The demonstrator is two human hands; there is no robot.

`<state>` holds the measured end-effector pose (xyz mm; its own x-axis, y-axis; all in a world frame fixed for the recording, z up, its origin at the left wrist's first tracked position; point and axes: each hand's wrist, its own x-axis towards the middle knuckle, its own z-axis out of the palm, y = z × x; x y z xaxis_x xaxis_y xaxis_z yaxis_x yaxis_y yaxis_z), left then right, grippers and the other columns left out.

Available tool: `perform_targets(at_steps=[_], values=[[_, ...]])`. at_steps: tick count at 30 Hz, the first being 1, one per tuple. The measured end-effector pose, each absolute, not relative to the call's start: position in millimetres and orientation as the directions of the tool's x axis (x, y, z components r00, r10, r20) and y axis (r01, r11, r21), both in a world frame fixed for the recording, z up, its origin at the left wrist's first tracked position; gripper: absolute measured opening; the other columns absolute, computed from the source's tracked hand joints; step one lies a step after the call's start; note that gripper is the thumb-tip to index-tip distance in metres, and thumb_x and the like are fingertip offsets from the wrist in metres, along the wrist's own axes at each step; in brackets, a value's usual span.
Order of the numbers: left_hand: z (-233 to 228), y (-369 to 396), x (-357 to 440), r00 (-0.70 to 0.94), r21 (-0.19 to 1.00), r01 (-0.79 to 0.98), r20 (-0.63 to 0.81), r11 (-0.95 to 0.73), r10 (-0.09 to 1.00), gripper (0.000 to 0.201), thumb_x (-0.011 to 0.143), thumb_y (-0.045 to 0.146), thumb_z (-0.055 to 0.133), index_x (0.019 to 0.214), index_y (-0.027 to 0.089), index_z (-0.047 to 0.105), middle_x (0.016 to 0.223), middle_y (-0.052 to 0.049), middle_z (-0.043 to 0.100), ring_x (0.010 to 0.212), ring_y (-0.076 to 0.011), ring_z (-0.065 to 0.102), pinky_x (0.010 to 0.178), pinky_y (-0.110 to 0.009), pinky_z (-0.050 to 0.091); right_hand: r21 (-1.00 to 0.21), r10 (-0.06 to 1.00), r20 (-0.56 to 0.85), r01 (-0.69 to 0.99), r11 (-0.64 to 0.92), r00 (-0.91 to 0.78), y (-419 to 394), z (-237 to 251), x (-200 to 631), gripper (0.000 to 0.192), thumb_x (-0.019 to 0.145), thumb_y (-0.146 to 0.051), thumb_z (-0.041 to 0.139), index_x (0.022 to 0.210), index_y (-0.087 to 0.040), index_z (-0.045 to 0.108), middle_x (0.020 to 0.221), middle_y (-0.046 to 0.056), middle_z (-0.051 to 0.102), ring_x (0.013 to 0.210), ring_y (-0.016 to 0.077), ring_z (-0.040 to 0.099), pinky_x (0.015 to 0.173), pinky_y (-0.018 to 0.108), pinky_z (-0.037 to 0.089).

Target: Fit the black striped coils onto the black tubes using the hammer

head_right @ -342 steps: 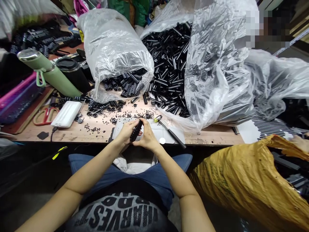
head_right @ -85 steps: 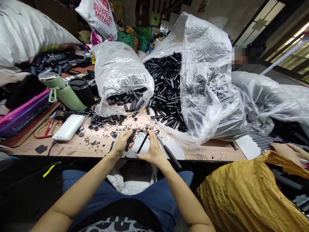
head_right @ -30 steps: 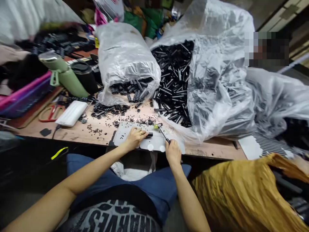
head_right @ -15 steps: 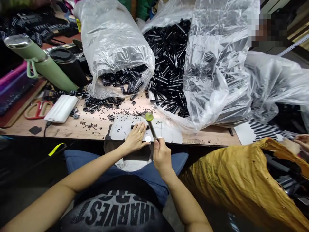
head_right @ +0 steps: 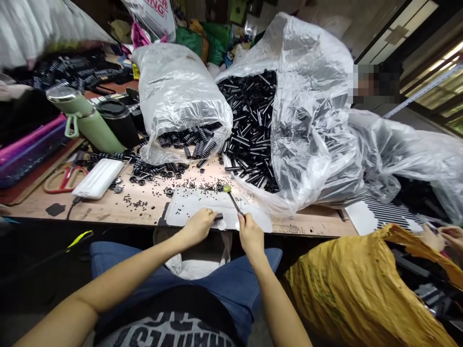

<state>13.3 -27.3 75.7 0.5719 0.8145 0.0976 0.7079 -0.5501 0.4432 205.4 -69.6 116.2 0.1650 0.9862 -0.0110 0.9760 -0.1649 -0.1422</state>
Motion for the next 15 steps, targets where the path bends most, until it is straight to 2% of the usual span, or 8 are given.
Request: perform_targets(at_steps=[2,3,5,7,9,11,15], values=[[82,-22,3,0.576,0.505,0.675,0.096,-0.539,0.812,0.026,0.089,0.016,0.044,0.110,0.015,0.060,0.094,-0.012,0.063,0.090,-0.0243,0.059,0.079,-0.034,0.048,-0.059,0.984,0.022,0.983,-0.175,0.176,-62,104,221,0.035,0.100,-0.044,0.032,0.089,-0.019,0.053,0.077,0.005,0.065,0.061,0.0178,0.058,0.054,0.027,0.024],[85,-9,-4,0.528,0.530,0.686,0.108,-0.498,0.842,0.028,0.091,0.022,0.045,0.114,0.014,0.059,0.097,-0.013,0.063,0.092,-0.0252,0.059,0.081,-0.035,0.048,-0.022,0.983,0.050,0.985,-0.174,0.175,-58,97,227,0.035,0.099,-0.045,0.032,0.088,-0.019,0.054,0.079,0.006,0.064,0.062,0.0179,0.058,0.054,0.028,0.024],[94,37,-19,0.329,0.564,0.748,0.143,-0.350,0.933,0.038,0.093,0.029,0.043,0.125,0.011,0.052,0.107,-0.017,0.062,0.101,-0.0280,0.058,0.086,-0.039,0.046,0.040,0.983,0.123,0.989,-0.145,0.139,-50,81,236,0.038,0.099,-0.046,0.031,0.086,-0.018,0.054,0.081,0.007,0.063,0.067,0.0194,0.058,0.055,0.029,0.027],[104,98,-36,0.082,0.586,0.795,0.159,-0.161,0.984,0.040,0.095,0.028,0.037,0.127,0.008,0.049,0.117,-0.021,0.059,0.110,-0.0293,0.056,0.093,-0.040,0.043,0.078,0.977,0.205,0.993,-0.083,0.066,-43,68,241,0.041,0.099,-0.047,0.029,0.084,-0.018,0.055,0.082,0.009,0.061,0.074,0.0217,0.057,0.059,0.030,0.033],[110,157,-53,-0.114,0.581,0.812,0.072,0.051,0.991,0.039,0.093,0.025,0.041,0.125,0.006,0.049,0.121,-0.024,0.057,0.116,-0.0305,0.054,0.097,-0.040,0.040,0.088,0.961,0.276,0.996,-0.015,-0.010,-38,58,244,0.043,0.099,-0.048,0.027,0.083,-0.018,0.055,0.082,0.009,0.059,0.079,0.0235,0.056,0.065,0.032,0.037],[109,200,-64,-0.172,0.572,0.810,0.015,0.133,0.985,0.042,0.090,0.027,0.049,0.126,0.004,0.049,0.125,-0.026,0.054,0.119,-0.0320,0.052,0.099,-0.040,0.039,0.076,0.947,0.318,0.997,0.021,-0.044,-35,52,246,0.044,0.098,-0.049,0.027,0.084,-0.018,0.055,0.081,0.009,0.059,0.079,0.0241,0.055,0.068,0.033,0.039],[95,240,-70,-0.159,0.560,0.810,-0.075,0.174,0.984,0.051,0.078,0.033,0.067,0.121,0.007,0.055,0.126,-0.026,0.056,0.119,-0.0349,0.053,0.096,-0.039,0.042,0.027,0.940,0.334,0.998,0.058,-0.064,-33,48,249,0.043,0.097,-0.052,0.029,0.085,-0.018,0.054,0.081,0.009,0.058,0.079,0.0244,0.054,0.069,0.034,0.041]])
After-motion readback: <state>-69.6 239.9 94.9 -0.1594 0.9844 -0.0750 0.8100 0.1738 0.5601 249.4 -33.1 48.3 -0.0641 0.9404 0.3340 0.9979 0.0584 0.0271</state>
